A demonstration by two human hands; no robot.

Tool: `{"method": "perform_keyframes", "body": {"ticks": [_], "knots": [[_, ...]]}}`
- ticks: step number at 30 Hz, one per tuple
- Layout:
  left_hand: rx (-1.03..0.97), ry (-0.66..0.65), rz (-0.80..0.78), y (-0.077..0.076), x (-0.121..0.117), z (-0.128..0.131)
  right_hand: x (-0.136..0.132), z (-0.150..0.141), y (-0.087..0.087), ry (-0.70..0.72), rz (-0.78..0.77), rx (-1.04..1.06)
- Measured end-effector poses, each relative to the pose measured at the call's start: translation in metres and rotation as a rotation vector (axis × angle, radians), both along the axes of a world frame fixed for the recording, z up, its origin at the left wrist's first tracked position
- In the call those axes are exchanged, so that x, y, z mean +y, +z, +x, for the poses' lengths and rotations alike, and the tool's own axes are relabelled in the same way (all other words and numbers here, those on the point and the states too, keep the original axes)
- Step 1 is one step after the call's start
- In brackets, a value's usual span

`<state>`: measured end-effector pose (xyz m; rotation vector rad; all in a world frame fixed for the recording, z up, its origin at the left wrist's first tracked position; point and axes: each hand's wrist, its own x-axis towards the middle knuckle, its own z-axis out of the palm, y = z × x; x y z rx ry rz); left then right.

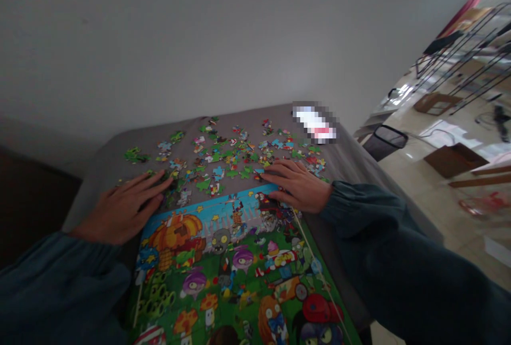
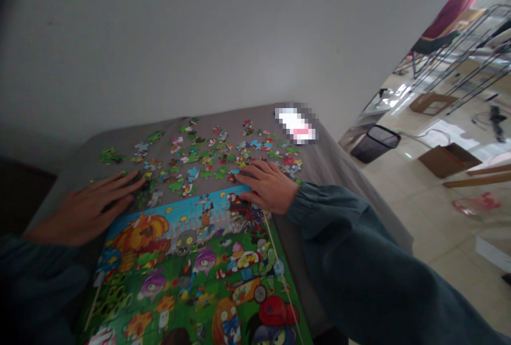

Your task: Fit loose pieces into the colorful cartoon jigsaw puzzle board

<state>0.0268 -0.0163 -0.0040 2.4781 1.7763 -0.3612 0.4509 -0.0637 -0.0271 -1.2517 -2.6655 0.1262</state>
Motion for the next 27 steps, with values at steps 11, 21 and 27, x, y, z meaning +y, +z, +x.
{"method": "perform_keyframes", "body": {"ticks": [11,21,27], "knots": [[0.011,-0.011,-0.009,0.0002,0.0012,0.0042,0.0021,-0.0003,0.0074,-0.226,-0.009,-0.072],[-0.013,-0.002,0.005,-0.002,0.0015,0.0006,0.0019,-0.0027,0.0019,-0.128,0.008,-0.089],[-0.008,-0.03,0.015,-0.0016,0.0022,0.0011,0.0026,-0.0038,0.0024,-0.118,-0.022,-0.074]]}}
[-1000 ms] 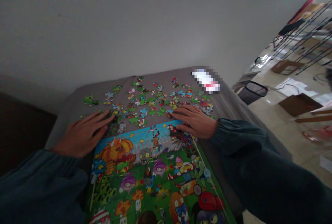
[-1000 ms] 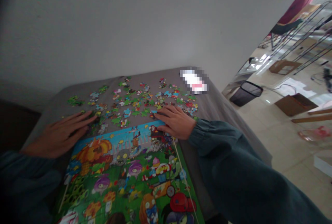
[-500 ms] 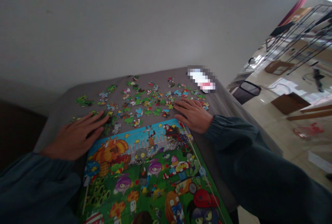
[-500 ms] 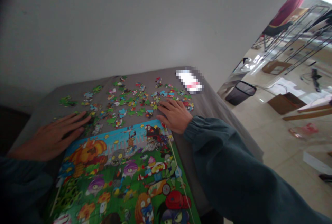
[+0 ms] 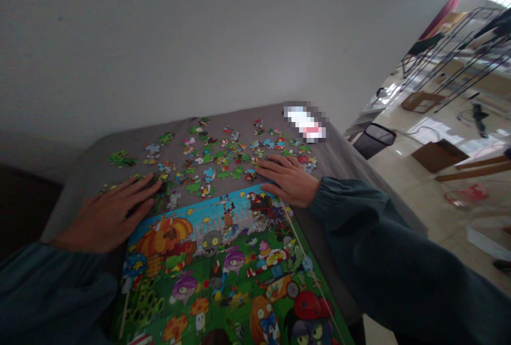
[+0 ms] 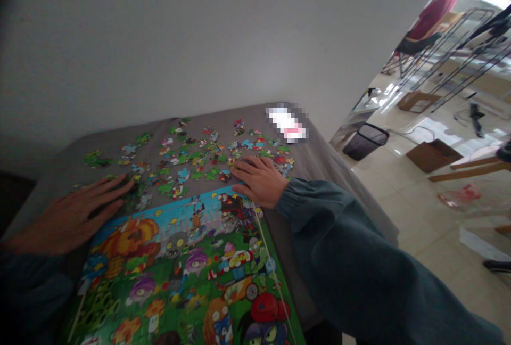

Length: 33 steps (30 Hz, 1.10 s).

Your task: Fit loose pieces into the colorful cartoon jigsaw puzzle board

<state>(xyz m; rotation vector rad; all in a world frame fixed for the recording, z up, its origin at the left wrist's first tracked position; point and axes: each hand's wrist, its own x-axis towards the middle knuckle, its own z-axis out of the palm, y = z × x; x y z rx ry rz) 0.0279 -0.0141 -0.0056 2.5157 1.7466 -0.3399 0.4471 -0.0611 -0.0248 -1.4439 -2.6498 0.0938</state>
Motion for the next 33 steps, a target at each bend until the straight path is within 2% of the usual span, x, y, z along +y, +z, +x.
{"method": "perform_keyframes", "body": {"ticks": [3,7,10,12,14,17,20,22,33], "knots": [[0.015,-0.003,0.008,0.006,0.0,-0.002,0.001,-0.002,0.0,-0.012,0.029,0.018],[0.007,-0.012,0.098,0.025,0.003,0.009,0.01,-0.01,0.003,-0.026,0.096,0.029],[-0.069,-0.146,0.165,0.04,0.011,0.042,0.022,-0.015,0.006,-0.009,0.108,0.027],[-0.102,-0.258,0.114,0.045,0.017,0.074,0.028,-0.016,0.007,0.007,0.078,0.019],[-0.08,-0.292,0.075,0.043,0.022,0.104,0.031,-0.015,0.005,0.017,0.048,0.019],[-0.018,-0.247,0.053,0.029,0.024,0.134,0.031,-0.013,0.002,0.028,0.049,0.042],[0.009,-0.206,0.007,0.012,0.022,0.142,0.029,-0.011,0.0,0.056,0.063,0.061],[0.011,-0.181,-0.008,0.006,0.022,0.141,0.028,-0.01,-0.002,0.066,0.075,0.062],[0.06,-0.133,-0.025,0.019,0.022,0.149,0.021,-0.002,-0.006,0.04,0.076,0.087]]}}
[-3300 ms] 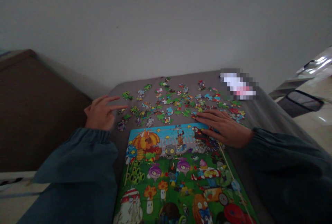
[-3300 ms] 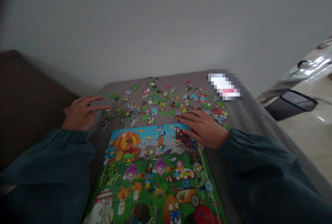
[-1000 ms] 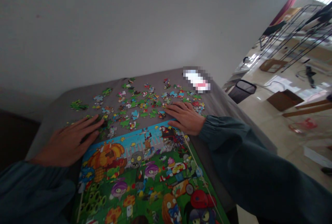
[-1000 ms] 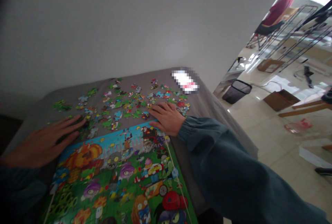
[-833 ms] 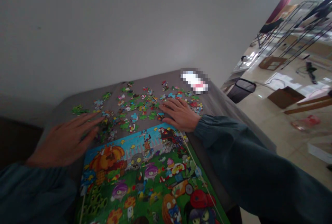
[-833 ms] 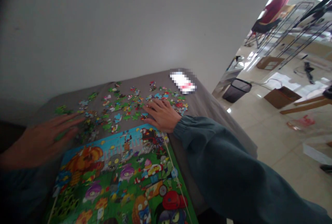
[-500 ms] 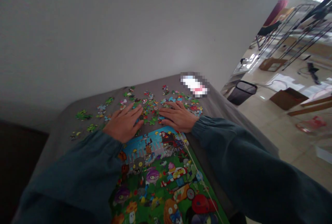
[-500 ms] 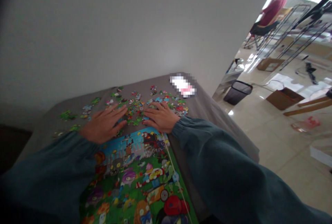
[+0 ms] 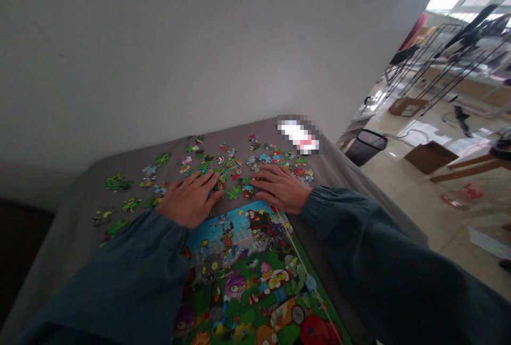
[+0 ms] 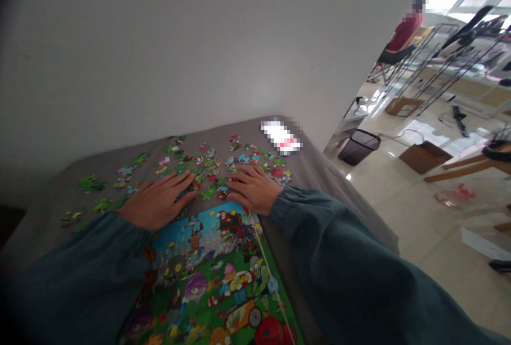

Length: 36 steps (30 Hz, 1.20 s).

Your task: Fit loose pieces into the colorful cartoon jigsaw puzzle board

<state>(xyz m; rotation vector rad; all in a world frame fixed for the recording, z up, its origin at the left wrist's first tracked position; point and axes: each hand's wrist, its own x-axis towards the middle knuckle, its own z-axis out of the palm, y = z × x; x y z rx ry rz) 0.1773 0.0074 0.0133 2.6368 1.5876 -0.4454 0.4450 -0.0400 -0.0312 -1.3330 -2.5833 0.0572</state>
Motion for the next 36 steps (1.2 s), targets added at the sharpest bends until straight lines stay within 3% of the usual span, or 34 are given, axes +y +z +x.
{"method": "perform_keyframes", "body": {"ticks": [10,20,31,36], "knots": [[-0.04,0.026,0.176,0.0,-0.009,0.009,-0.003,0.01,0.003,-0.104,0.031,0.132],[-0.014,0.034,0.212,0.003,-0.011,0.008,0.0,0.029,0.01,-0.242,0.068,0.195],[-0.072,-0.012,0.087,-0.015,0.005,-0.003,0.013,0.064,0.018,-0.46,0.093,0.254],[-0.092,-0.007,0.0,-0.026,0.015,-0.011,0.016,0.069,0.014,-0.461,0.062,0.279]]}}
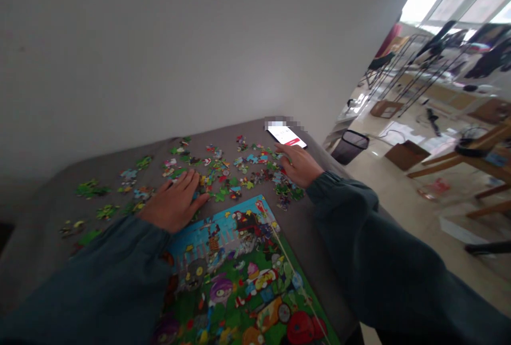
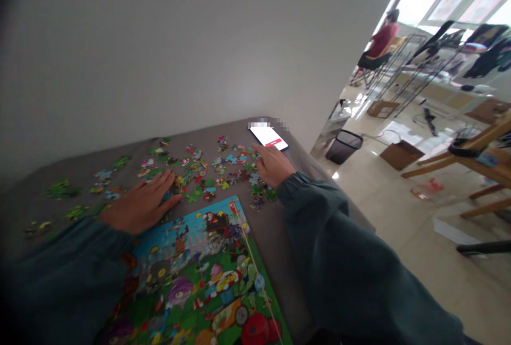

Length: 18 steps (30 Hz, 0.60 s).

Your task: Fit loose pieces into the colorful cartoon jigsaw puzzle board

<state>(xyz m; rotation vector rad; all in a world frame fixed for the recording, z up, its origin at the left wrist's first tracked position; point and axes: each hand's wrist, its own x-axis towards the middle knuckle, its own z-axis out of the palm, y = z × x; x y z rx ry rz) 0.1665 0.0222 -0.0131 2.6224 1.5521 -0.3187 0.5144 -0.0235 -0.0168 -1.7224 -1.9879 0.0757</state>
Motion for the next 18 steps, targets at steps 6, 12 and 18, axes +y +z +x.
{"method": "perform_keyframes", "body": {"ticks": [6,12,18], "knots": [[-0.04,-0.026,0.003,-0.007,0.004,-0.004,0.0,0.0,0.001,-0.006,0.013,-0.009],[0.0,-0.046,0.046,0.002,-0.007,0.0,-0.001,-0.001,0.002,0.011,0.024,-0.032],[-0.122,-0.046,-0.061,0.022,0.012,-0.017,-0.003,-0.007,0.002,0.053,0.022,-0.049]]}}
